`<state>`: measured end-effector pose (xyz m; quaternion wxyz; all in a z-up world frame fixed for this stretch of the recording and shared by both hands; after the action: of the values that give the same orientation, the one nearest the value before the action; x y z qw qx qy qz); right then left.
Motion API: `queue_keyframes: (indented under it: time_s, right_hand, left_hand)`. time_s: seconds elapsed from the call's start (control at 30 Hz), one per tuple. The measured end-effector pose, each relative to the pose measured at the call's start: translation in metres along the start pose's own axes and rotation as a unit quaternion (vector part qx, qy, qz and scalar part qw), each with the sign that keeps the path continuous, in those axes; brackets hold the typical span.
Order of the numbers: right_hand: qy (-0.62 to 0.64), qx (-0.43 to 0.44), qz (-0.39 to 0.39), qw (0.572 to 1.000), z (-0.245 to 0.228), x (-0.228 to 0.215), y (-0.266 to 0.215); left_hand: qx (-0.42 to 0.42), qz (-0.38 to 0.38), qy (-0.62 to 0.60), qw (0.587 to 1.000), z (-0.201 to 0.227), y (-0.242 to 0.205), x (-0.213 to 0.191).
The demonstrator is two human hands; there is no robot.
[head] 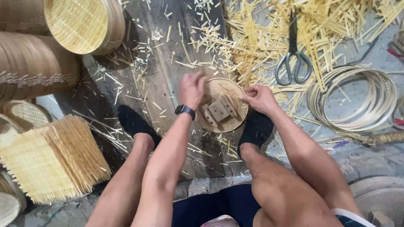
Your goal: The person sits on the floor and repeatedly trims the edges of woven bamboo mats using shears. They place a wooden block inside each mat to hold it steady, cut the excess strands, and then stack the finished pieces.
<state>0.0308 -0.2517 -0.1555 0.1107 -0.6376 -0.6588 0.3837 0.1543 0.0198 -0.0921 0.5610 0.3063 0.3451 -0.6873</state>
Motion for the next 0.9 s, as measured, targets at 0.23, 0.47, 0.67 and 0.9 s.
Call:
queue_keyframes:
  time_s: [0.23,0.47,0.67,0.9]
  right_hand:
    - [0.114,0.105,-0.102,0.983,0.025,0.019,-0.005]
    - [0.091,0.075,-0.078,0.990,0.023,0.017,-0.009]
    - [0.193,0.089,-0.053,0.976,0.007,0.015,-0.019]
    - [0.295,0.158,-0.148,0.931,-0.020,0.047,-0.064]
  left_hand:
    - [-0.277,-0.128,-0.305,0.902,-0.137,-0.099,0.047]
    - [-0.294,-0.101,-0.200,0.929,-0.125,-0.107,0.031]
    - [-0.284,-0.050,-0.140,0.947,-0.102,-0.094,0.003]
    - [-0.408,-0.158,-0.585,0.683,-0.074,-0.183,0.062]
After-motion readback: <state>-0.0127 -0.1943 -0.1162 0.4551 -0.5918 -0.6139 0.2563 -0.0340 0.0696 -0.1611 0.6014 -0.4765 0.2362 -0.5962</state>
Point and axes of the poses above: each hand's wrist, its own y-axis towards the middle knuckle, its own x-axis out of the palm, z = x × y, the point moved 9 cm from there along y, towards the middle knuckle, and after that the axes turned 3 degrees about x, right-handed, at the moved point
